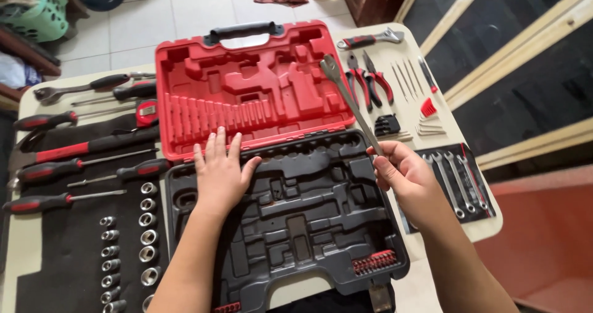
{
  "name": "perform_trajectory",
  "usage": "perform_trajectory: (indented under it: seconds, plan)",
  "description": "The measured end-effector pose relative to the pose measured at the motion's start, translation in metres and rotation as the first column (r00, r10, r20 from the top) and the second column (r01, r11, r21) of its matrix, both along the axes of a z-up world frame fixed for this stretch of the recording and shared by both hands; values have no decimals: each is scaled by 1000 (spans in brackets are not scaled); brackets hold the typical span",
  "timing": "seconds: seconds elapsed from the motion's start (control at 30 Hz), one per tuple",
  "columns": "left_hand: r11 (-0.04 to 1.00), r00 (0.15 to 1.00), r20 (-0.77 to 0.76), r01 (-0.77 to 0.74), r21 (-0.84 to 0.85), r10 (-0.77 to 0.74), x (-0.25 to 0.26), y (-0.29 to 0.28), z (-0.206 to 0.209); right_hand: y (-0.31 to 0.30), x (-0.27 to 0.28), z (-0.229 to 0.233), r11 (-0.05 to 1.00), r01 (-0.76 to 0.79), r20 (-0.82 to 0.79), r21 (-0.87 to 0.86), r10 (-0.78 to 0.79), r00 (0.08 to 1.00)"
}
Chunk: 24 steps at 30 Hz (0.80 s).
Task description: The person picks up several wrenches from a table and places them into designated slots in a red toolbox. The person then picks up a small red brush and places it into a slot in a black tool tray.
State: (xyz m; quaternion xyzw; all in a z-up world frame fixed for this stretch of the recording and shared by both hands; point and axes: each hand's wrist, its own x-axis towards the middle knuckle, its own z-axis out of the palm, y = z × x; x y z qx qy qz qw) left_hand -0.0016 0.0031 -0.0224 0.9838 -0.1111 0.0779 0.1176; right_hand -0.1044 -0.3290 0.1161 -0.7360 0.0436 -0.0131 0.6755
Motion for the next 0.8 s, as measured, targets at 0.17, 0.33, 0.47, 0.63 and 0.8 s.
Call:
perform_trajectory:
  seconds: [0.17, 0.33, 0.47, 0.63, 0.8]
  plan:
    - [1000, 1000, 27, -12, 14, 12, 2, 0, -4, 22, 16, 11, 999, -34, 26, 5, 33, 999]
    - [1000, 999, 47, -12, 12, 11, 2, 0, -8, 44, 34, 4, 995, -72, 40, 75, 69, 997]
    - [1000, 999, 42, -8, -2, 8, 2, 0, -8, 59, 49, -16, 978, -126, 22, 168, 124, 992]
    - [1000, 999, 44, -8, -6, 8, 4, 0, -6, 86, 61, -20, 932, -171, -32, 320, 191, 981]
    - [1000, 999, 39, -4, -9, 4, 3, 0, -4, 107, 71, -26, 900, -195, -86, 390, 246, 965]
